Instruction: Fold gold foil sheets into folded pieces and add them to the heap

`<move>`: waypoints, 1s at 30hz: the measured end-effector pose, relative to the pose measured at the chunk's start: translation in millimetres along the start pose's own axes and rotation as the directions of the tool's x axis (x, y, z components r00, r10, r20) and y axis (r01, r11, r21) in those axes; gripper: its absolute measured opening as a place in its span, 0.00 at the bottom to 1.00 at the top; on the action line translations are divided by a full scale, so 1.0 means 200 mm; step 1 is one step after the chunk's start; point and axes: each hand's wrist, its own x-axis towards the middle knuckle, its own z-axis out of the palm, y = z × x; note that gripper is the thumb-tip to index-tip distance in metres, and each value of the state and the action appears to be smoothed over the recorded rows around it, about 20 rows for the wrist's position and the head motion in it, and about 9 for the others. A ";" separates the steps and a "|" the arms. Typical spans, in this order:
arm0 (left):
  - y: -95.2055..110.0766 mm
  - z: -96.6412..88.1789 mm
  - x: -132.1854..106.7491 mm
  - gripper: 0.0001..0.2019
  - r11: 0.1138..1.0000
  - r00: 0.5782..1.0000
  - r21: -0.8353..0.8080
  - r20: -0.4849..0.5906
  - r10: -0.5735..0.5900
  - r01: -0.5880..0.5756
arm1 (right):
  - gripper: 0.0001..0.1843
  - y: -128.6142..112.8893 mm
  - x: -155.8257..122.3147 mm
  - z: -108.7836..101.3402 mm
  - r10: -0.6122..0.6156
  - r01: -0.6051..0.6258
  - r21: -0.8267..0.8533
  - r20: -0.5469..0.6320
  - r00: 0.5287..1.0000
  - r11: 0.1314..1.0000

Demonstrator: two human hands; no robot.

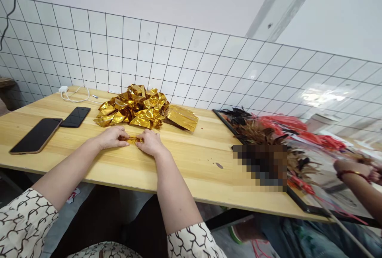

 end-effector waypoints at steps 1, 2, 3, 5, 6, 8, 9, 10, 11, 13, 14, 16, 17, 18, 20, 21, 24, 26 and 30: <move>0.00 0.00 0.00 0.16 1.000 1.000 0.003 0.000 0.001 -0.001 | 0.18 0.00 0.00 0.00 0.004 -0.004 -0.001 -0.002 1.000 1.000; 0.00 0.00 0.00 0.16 1.000 1.000 0.006 0.001 0.004 -0.004 | 0.18 0.01 0.00 0.00 0.007 -0.007 -0.004 -0.006 1.000 1.000; 0.00 -0.01 0.00 0.15 1.000 1.000 0.011 0.002 0.005 -0.005 | 0.18 0.01 -0.01 0.00 0.008 -0.008 -0.008 -0.011 1.000 1.000; 0.00 -0.01 -0.01 0.14 1.000 1.000 0.019 0.003 0.009 -0.009 | 0.17 0.02 -0.01 -0.01 0.009 -0.010 -0.018 -0.022 1.000 1.000; 0.00 -0.02 -0.01 0.13 1.000 1.000 0.021 0.000 0.012 -0.012 | 0.16 0.03 -0.01 -0.01 0.008 -0.009 -0.022 -0.026 1.000 1.000; 0.00 -0.02 -0.02 0.12 1.000 1.000 0.020 -0.007 0.018 -0.018 | 0.15 0.03 -0.01 -0.01 0.009 -0.010 -0.031 -0.031 0.999 0.999; 0.00 -0.03 -0.02 0.12 1.000 1.000 0.019 -0.012 0.020 -0.020 | 0.15 0.04 -0.01 -0.02 0.011 -0.012 -0.035 -0.032 0.999 0.999; 0.00 -0.03 -0.02 0.11 1.000 1.000 0.018 -0.016 0.019 -0.018 | 0.15 0.04 -0.01 -0.02 0.012 -0.014 -0.040 -0.032 0.999 0.999; 0.00 -0.03 -0.02 0.11 1.000 1.000 0.017 -0.018 0.015 -0.015 | 0.15 0.03 -0.01 -0.02 0.013 -0.014 -0.046 -0.032 0.999 0.999; 0.00 -0.03 -0.03 0.09 1.000 0.999 0.014 -0.032 0.015 -0.015 | 0.15 0.03 -0.01 -0.02 0.006 -0.007 -0.055 -0.029 1.000 0.998; 0.00 -0.03 -0.03 0.09 1.000 0.999 0.012 -0.041 0.023 -0.022 | 0.14 0.03 -0.01 -0.02 -0.003 0.001 -0.059 -0.026 1.000 0.998; 0.01 -0.03 -0.03 0.08 0.999 0.997 0.009 -0.058 0.042 -0.042 | 0.13 0.02 -0.01 -0.03 -0.022 0.020 -0.065 -0.023 0.999 0.998; 0.01 -0.03 -0.03 0.08 0.999 0.997 0.008 -0.065 0.049 -0.049 | 0.12 0.02 -0.01 -0.03 -0.029 0.028 -0.068 -0.021 0.999 0.997; 0.01 -0.03 -0.03 0.08 0.999 0.996 0.007 -0.068 0.051 -0.051 | 0.11 0.02 -0.01 -0.03 -0.035 0.034 -0.070 -0.017 0.999 0.997; 0.01 -0.03 -0.03 0.07 0.999 0.997 0.004 -0.065 0.039 -0.038 | 0.10 0.02 -0.01 -0.03 -0.045 0.044 -0.070 -0.014 0.999 0.997; 0.01 -0.03 -0.03 0.07 1.000 0.998 0.001 -0.060 0.027 -0.027 | 0.09 0.02 -0.01 -0.03 -0.052 0.051 -0.067 -0.019 0.998 0.996; 0.01 -0.02 -0.02 0.09 1.000 0.997 -0.029 -0.070 -0.014 0.012 | 0.09 0.01 -0.01 -0.03 -0.064 0.062 -0.048 -0.040 0.997 0.997; 0.01 -0.02 -0.02 0.12 0.998 0.995 -0.053 -0.093 -0.047 0.042 | 0.10 0.00 0.00 -0.02 -0.043 0.041 -0.037 -0.048 0.998 0.998; 0.02 -0.01 0.00 0.08 0.987 0.978 -0.042 -0.133 -0.159 0.155 | 0.11 -0.02 0.01 -0.02 0.042 -0.045 -0.047 -0.067 0.997 0.998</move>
